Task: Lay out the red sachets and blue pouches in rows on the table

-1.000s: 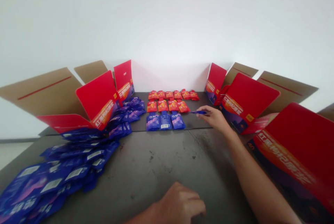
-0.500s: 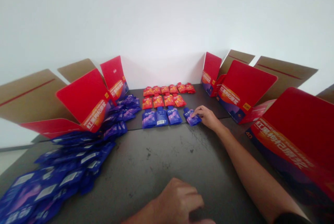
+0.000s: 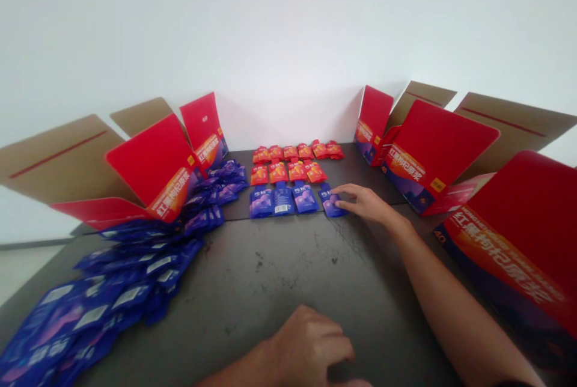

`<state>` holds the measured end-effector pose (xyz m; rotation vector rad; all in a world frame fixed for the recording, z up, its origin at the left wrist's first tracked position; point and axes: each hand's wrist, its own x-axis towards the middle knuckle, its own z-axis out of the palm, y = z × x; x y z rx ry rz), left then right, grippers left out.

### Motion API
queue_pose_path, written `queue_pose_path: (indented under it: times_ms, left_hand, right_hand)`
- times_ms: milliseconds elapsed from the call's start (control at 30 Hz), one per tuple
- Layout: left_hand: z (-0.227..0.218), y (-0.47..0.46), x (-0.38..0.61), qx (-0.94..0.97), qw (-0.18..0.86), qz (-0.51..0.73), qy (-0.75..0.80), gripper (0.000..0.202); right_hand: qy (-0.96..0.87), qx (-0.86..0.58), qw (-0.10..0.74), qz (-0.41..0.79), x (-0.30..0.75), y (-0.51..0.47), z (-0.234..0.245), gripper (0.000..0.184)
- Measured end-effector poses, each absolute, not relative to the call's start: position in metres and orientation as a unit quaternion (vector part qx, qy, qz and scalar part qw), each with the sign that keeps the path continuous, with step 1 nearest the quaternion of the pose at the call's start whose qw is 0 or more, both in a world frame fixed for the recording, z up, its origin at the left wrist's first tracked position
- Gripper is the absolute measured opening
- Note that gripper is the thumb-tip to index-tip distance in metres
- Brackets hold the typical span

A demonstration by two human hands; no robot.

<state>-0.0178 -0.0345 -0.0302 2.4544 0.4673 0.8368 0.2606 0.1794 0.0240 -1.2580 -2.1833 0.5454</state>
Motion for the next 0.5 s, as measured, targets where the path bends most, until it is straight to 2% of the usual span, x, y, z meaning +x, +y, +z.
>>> queue_pose_path:
  times_ms: [133,367,500]
  left_hand:
    - [-0.03,-0.033,-0.016,0.898,0.253,0.32,0.164,0.052]
    - [-0.027,-0.034,-0.015,0.9,0.242,0.322,0.166,0.052]
    - [-0.03,-0.035,-0.014,0.915,0.196,0.31,0.165,0.052]
  right_hand:
    - [-0.83,-0.467,0.222,0.21,0.253,0.178,0.02,0.046]
    - [-0.841,-0.455,0.212,0.203,0.247,0.178,0.015,0.04]
    - [-0.845,-0.441,0.217,0.211,0.246,0.178,0.016,0.038]
